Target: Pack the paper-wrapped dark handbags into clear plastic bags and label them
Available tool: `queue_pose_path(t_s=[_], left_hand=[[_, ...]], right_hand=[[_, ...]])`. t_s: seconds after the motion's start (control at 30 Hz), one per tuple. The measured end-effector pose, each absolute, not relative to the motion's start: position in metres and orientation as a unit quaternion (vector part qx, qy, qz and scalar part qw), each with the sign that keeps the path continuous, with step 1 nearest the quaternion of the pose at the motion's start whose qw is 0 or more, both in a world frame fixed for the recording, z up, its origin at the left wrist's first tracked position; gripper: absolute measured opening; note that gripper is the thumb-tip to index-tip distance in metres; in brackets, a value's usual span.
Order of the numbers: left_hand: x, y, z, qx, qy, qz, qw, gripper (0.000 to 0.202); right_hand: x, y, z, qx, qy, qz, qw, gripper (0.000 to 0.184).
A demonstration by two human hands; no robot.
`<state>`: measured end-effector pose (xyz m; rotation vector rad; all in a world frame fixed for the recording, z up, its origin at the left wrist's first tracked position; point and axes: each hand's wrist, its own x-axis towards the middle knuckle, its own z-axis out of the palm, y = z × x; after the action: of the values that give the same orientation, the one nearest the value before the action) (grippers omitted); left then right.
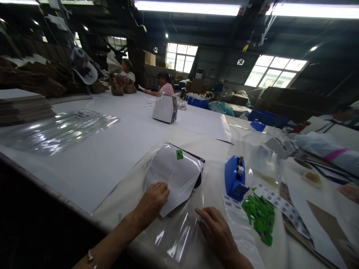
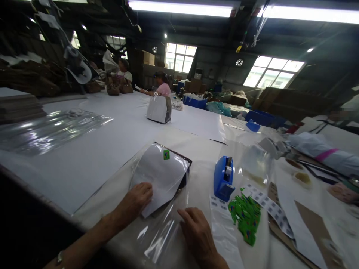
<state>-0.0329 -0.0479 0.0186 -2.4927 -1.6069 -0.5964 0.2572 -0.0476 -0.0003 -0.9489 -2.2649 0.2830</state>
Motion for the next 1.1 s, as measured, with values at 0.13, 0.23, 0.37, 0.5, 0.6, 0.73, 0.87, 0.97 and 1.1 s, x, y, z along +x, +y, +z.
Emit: queue_pose_path(t_s=[0.13, 0.23, 0.37, 0.5, 0.6, 0.73, 0.87, 0.97, 1.1], left_hand=[[-0.031, -0.057, 0.01, -0.835, -0.494, -0.228, 0.075, 0.04], [-0.032, -0.059, 0.005, -0.859, -0.452, -0.228, 0.076, 0.048], [-0.032, -0.057, 0.002, -0.873, -0.446, -0.191, 0.039, 0.046], [-0.027, -0.056, -0.002, -0.871, -0.455, -0.181, 0.038, 0.043], [-0.024, -0.058, -0.002, -0.864, -0.471, -0.181, 0.003, 0.043], [-0.03, -0.066, 0.011, -0.811, -0.483, -0.274, -0.184, 0.043], [-0.039, -0.08, 0.027, -0.664, -0.473, -0.424, -0.394, 0.029], [-0.037, -0.086, 0.026, -0.604, -0.49, -0.466, -0.422, 0.028], [-0.025, -0.083, 0.012, -0.545, -0.61, -0.439, -0.371, 0.023]], right_hand=[[0.249, -0.041, 0.014, -0.281, -0.899, -0.051, 0.331, 0.021], [0.244, -0.035, 0.021, -0.181, -0.921, -0.025, 0.345, 0.015], [0.248, -0.03, 0.021, -0.154, -0.932, 0.12, 0.307, 0.014], [0.241, -0.03, 0.028, -0.189, -0.907, 0.18, 0.33, 0.014], [0.223, -0.027, 0.033, -0.195, -0.899, 0.189, 0.343, 0.019], [0.2, -0.016, 0.031, -0.259, -0.875, 0.167, 0.372, 0.014], [0.185, -0.003, 0.025, -0.326, -0.854, 0.132, 0.383, 0.014], [0.177, 0.003, 0.022, -0.366, -0.851, 0.11, 0.36, 0.019], [0.167, 0.007, 0.022, -0.416, -0.848, 0.066, 0.322, 0.028]])
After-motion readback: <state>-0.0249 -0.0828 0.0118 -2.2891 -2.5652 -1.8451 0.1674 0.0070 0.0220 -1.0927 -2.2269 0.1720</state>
